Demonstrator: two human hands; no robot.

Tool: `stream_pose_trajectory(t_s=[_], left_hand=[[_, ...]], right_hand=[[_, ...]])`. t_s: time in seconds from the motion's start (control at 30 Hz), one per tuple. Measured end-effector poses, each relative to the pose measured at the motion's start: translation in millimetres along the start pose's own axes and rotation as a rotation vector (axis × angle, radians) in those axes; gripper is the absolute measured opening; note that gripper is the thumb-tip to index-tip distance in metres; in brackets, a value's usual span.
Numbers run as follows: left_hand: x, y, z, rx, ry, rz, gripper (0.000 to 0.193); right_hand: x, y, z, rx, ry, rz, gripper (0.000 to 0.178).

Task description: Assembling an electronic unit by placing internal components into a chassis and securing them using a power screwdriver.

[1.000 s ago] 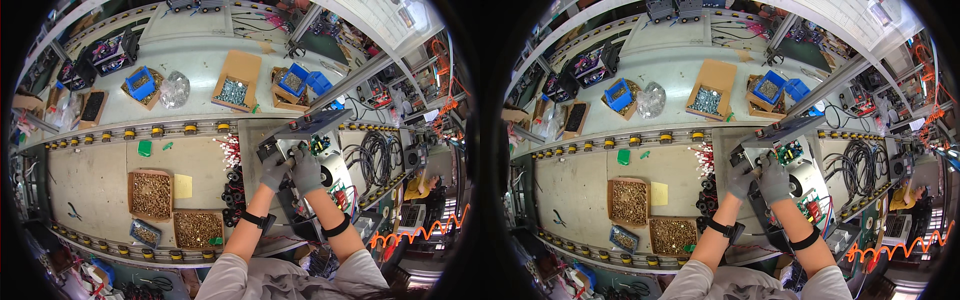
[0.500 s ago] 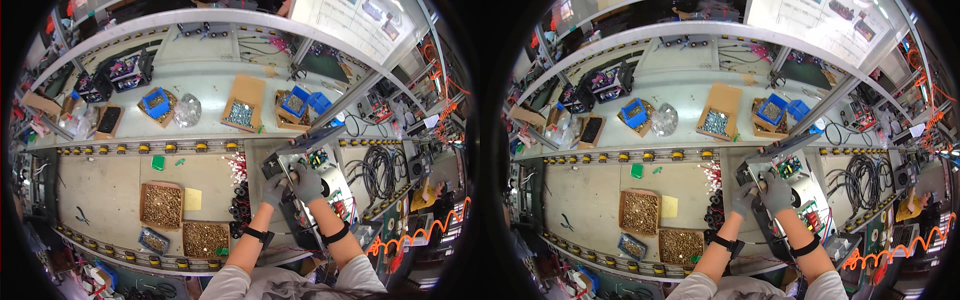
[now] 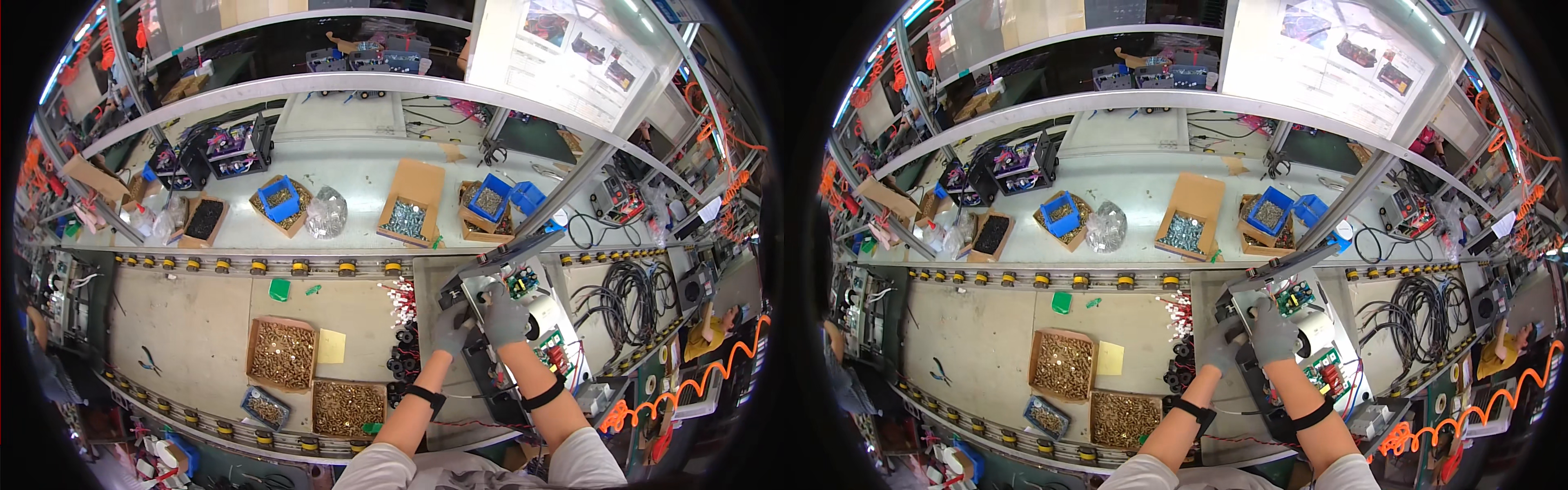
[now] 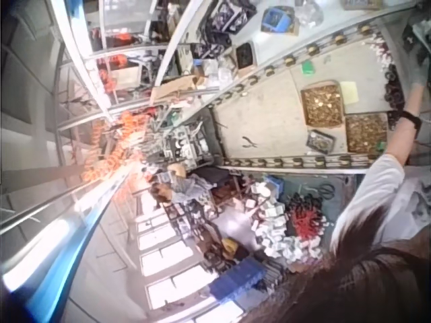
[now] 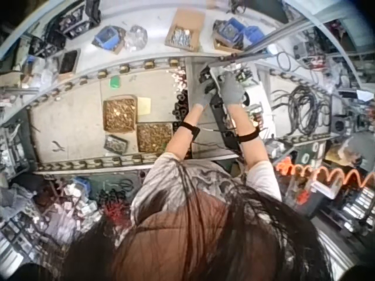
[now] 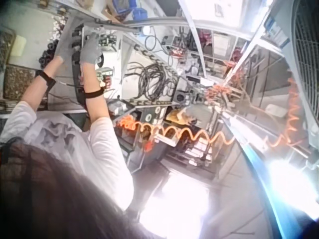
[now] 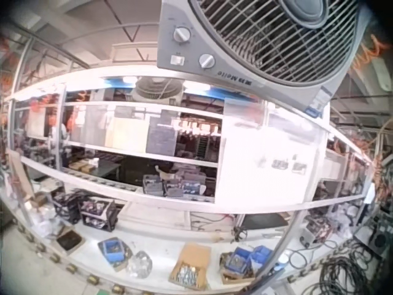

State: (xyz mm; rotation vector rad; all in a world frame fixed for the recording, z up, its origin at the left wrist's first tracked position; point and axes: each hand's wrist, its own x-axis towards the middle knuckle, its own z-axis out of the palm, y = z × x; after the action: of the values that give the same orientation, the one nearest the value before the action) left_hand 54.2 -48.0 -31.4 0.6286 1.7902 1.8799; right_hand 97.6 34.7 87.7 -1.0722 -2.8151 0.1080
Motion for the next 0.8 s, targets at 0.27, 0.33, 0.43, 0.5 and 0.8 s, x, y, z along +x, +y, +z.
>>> stream_pose_trajectory(t_s=[0.27, 0.33, 0.43, 0.5, 0.8], left_hand=[[-14, 79, -7, 0.235, 0.255, 0.349, 0.031], [-9, 96, 3, 0.233, 0.210, 0.411, 0.027], [1, 90, 18, 0.207, 0.119, 0.459, 0.025], [2, 85, 16, 0.256, 0.113, 0.507, 0.024], [14, 104, 2, 0.537, 0.055, -0.335, 0.032]], right_hand=[[-23, 1, -47, -0.052, 0.404, -0.183, 0.018], [-27, 4, -57, -0.025, 0.501, -0.202, 0.019], [-31, 2, -72, 0.184, 0.421, -0.400, 0.026], [-28, 9, -80, 0.336, 0.416, -0.316, 0.022], [26, 48, -73, 0.179, 0.090, -0.005, 0.018]])
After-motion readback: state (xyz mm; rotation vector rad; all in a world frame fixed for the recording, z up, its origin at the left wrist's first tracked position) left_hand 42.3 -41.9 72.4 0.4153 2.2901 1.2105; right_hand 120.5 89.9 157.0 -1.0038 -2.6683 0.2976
